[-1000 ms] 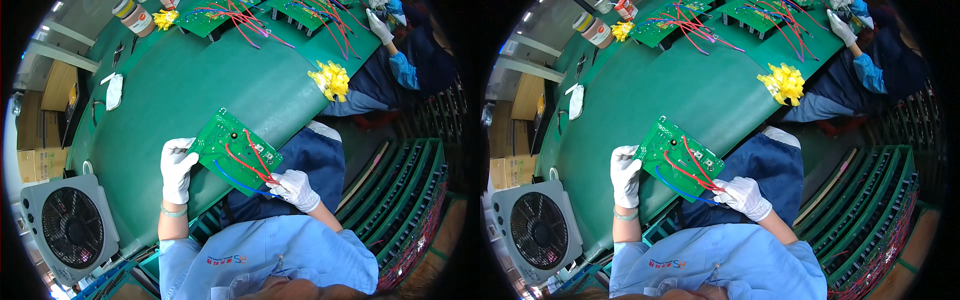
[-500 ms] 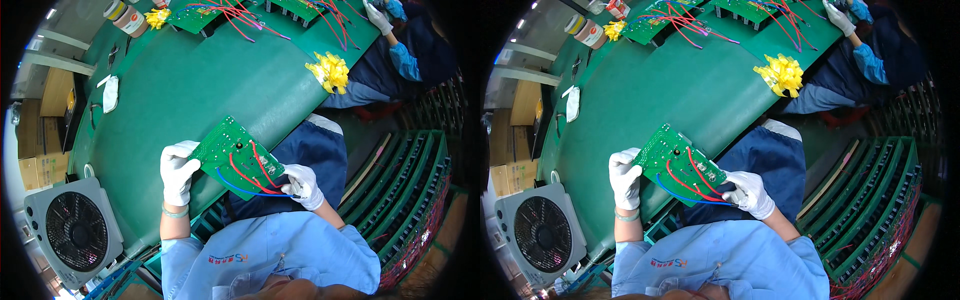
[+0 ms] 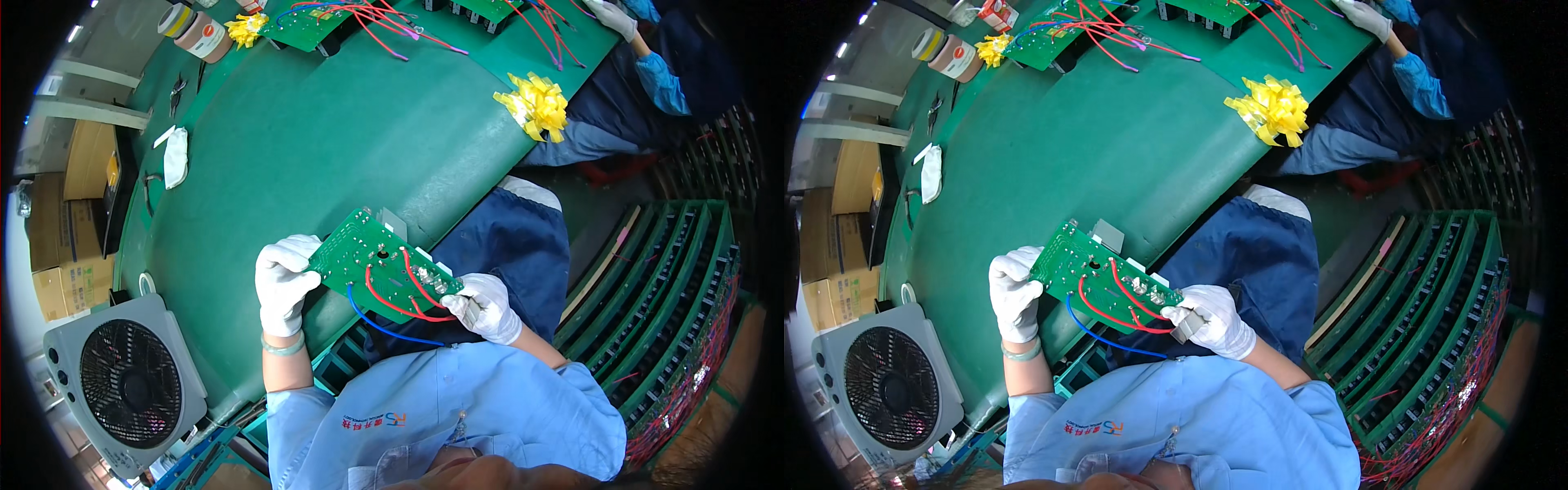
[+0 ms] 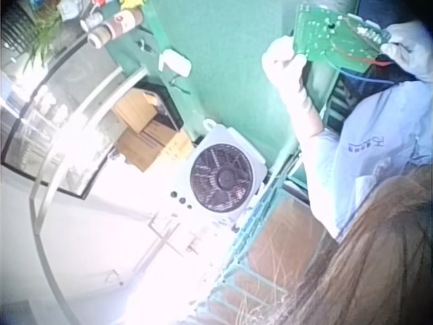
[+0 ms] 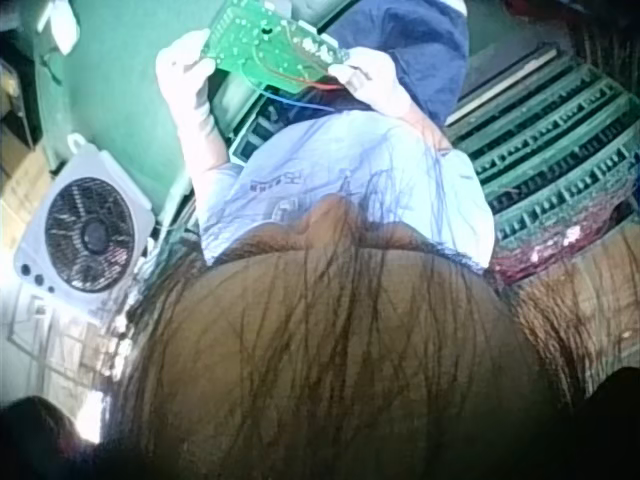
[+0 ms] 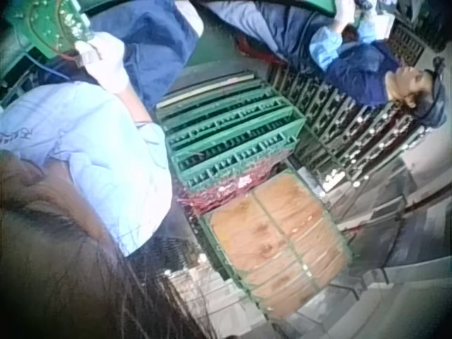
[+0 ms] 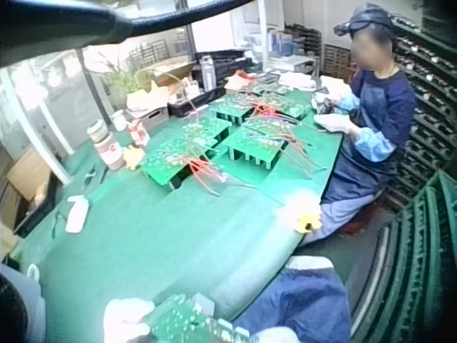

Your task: The person handles a green circuit board, organizing red and blue wires and applying yellow tape to secure them. They flip the board to inspect the components, including capacitors and a heatsink, while another worker performs similar tasks in the background.

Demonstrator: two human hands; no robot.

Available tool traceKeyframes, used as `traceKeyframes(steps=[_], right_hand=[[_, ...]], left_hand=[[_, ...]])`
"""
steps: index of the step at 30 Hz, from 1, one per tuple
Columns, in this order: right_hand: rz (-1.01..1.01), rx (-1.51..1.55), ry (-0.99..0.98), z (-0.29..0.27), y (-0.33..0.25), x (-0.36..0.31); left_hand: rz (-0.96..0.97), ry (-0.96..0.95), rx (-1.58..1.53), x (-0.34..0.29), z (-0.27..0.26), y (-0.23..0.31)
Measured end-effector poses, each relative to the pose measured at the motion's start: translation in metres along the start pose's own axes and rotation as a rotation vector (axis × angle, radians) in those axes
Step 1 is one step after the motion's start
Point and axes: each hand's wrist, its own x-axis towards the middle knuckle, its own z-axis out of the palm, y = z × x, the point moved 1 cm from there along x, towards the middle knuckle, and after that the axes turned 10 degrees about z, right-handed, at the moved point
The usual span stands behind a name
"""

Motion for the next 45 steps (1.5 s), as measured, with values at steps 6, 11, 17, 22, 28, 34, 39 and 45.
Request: traceKeyframes(steps=[6,11,17,22,28,34,39,45], right_hand=[[-0.041,0.026,-0.047,-0.004,-0.003,0.003],[-0.122,-0.056,-0.096,-0.008,-0.009,0.009],[-0.245,-0.044,-0.206,-0.001,-0.009,0.015],[-0.253,0.01,-0.174,0.003,-0.011,0.017],[-0.241,0.033,-0.132,0.005,-0.014,0.018],[-0.175,-0.038,-0.159,0.007,-0.017,0.015],[-0.189,-0.041,-0.174,0.008,-0.017,0.015],[-0.156,-0.033,-0.147,0.01,-0.017,0.015]], left_hand=[[-0.057,0.033,0.032,0.001,-0.003,0.001],[-0.168,0.044,0.078,0.0,-0.008,-0.003],[-0.183,0.003,0.089,-0.003,-0.018,-0.014],[-0.235,0.044,0.147,0.0,-0.017,-0.015],[-0.229,0.049,0.178,0.0,-0.014,-0.013],[-0.265,0.039,0.15,0.0,-0.015,-0.012],[-0.265,0.023,0.098,-0.003,-0.02,-0.013],[-0.186,0.097,0.107,0.003,-0.009,-0.011]])
